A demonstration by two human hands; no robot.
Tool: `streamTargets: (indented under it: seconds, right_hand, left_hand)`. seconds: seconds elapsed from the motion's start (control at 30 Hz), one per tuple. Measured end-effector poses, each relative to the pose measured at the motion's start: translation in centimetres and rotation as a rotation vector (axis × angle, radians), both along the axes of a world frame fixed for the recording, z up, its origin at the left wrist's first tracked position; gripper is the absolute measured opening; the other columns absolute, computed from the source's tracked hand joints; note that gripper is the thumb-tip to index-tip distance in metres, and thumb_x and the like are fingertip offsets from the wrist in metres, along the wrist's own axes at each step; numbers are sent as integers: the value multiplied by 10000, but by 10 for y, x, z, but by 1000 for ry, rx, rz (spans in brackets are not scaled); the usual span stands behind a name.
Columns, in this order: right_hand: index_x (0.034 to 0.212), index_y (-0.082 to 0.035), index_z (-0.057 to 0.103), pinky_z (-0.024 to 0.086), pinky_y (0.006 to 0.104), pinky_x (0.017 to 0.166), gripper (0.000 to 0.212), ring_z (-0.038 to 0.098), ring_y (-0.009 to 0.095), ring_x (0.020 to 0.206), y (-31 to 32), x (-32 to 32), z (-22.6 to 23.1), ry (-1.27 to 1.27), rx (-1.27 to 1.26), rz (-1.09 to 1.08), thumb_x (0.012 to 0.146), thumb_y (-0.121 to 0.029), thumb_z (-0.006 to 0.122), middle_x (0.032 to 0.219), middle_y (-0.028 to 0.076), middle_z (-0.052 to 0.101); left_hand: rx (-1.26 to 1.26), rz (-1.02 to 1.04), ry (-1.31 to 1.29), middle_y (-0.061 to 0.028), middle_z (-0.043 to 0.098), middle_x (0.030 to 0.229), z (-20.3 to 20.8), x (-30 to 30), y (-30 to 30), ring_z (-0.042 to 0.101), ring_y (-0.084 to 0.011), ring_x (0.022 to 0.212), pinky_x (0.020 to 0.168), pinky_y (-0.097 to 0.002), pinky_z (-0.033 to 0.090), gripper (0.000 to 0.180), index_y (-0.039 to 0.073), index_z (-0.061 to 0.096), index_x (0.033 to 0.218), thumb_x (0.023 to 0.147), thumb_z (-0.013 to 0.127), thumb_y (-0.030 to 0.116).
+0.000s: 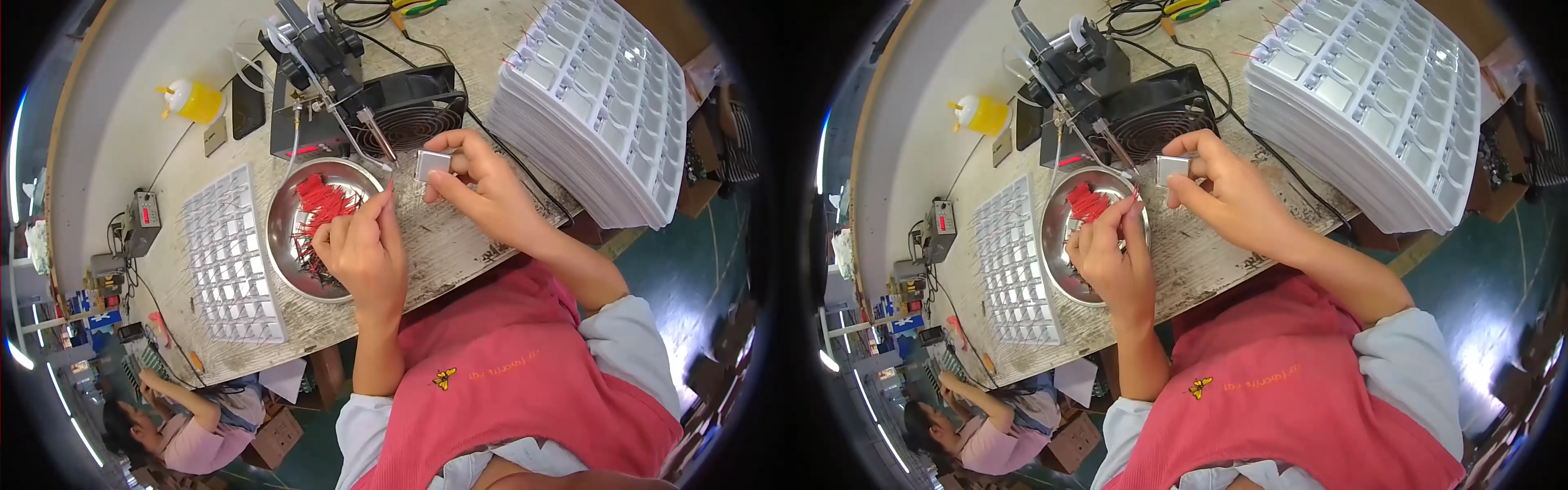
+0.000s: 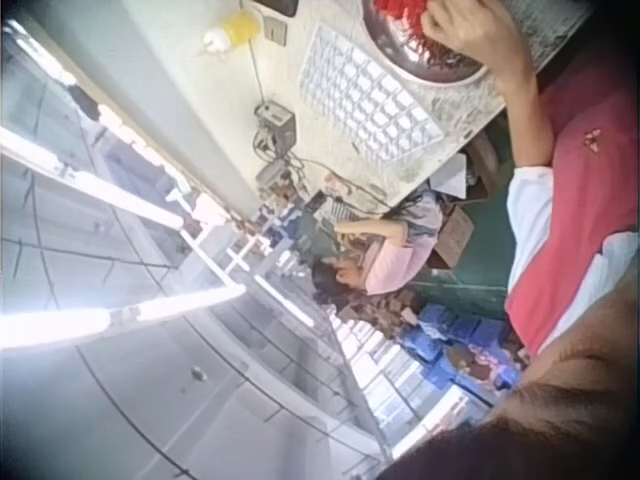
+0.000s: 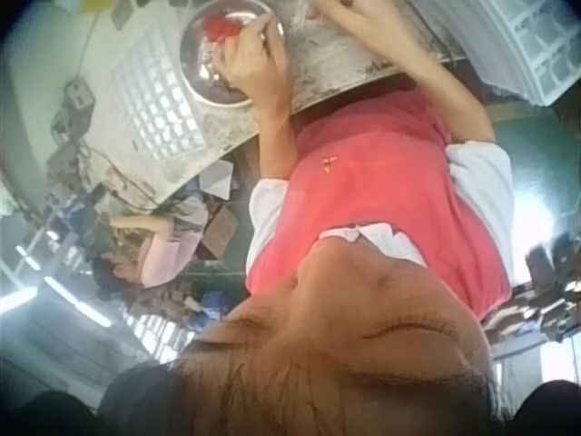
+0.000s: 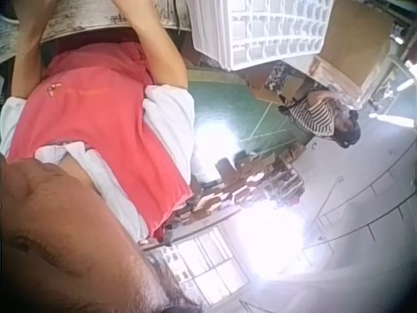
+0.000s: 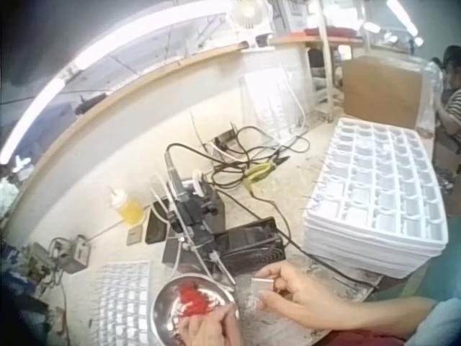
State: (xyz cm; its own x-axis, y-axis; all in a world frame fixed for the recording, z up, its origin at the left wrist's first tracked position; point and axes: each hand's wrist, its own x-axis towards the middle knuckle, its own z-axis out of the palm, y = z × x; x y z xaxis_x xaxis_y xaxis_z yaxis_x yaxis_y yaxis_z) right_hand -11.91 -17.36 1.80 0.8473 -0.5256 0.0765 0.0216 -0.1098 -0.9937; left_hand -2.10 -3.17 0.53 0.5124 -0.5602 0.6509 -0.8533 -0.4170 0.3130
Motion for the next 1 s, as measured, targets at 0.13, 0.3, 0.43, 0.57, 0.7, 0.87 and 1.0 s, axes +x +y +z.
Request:
streamTargets:
  seconds: [0.13, 0.3, 0.43, 0.57, 0.7, 0.87, 1.0]
  right_hand:
    - [1173, 14, 470, 504, 274, 676, 295, 656, 133, 780, 3, 5, -7, -60, 53, -22, 939, -132, 574, 823, 81, 669]
    - [1168, 10, 469, 504, 274, 675, 282, 673, 146, 786, 7, 10, -7, -100, 59, -26, 940, -121, 570, 818, 82, 666]
    - [1162, 9, 467, 506, 278, 676, 271, 675, 146, 780, 7, 10, -8, -111, 30, -20, 940, -112, 565, 823, 84, 668]
    - [1152, 9, 464, 509, 284, 679, 254, 675, 143, 786, 7, 10, -7, -110, 36, -26, 941, -98, 557, 830, 84, 669]
    - [1146, 9, 464, 510, 282, 684, 243, 671, 145, 780, 8, 9, -3, -105, 26, -27, 941, -87, 554, 833, 90, 670]
    - [1143, 9, 466, 511, 283, 687, 239, 668, 146, 780, 8, 9, -6, -110, 30, -35, 938, -78, 552, 834, 93, 671]
    - [1147, 8, 467, 511, 285, 687, 242, 668, 148, 783, 7, 8, -7, -98, 27, -37, 934, -72, 551, 835, 94, 673]
  left_hand:
    - [-10, 0, -1, 12, 609, 685, 2, 0, -7, 523, -155, 635, 787, -338, 368, 124, 98, 692, 921, 803, 729, 84]
    - [-54, 5, -7, 17, 621, 681, 4, 1, -11, 539, -143, 652, 868, -354, 371, 131, 116, 694, 926, 802, 732, 95]
    - [-51, 14, -12, 25, 638, 707, 6, 2, -12, 551, -141, 666, 914, -372, 370, 144, 122, 693, 935, 800, 733, 97]
    - [-53, 7, -5, 27, 657, 741, 5, 2, -13, 569, -139, 684, 963, -397, 360, 159, 123, 690, 941, 791, 733, 91]
    - [-54, -9, 9, 24, 662, 748, 4, 3, -13, 578, -139, 695, 980, -406, 352, 167, 119, 690, 944, 786, 729, 80]
    - [-56, -17, 19, 15, 664, 754, 2, 3, -14, 581, -143, 704, 989, -408, 346, 163, 115, 691, 940, 785, 724, 77]
    - [-47, -23, 18, 6, 660, 754, 2, 2, -15, 583, -149, 716, 995, -410, 344, 156, 112, 692, 936, 786, 721, 81]
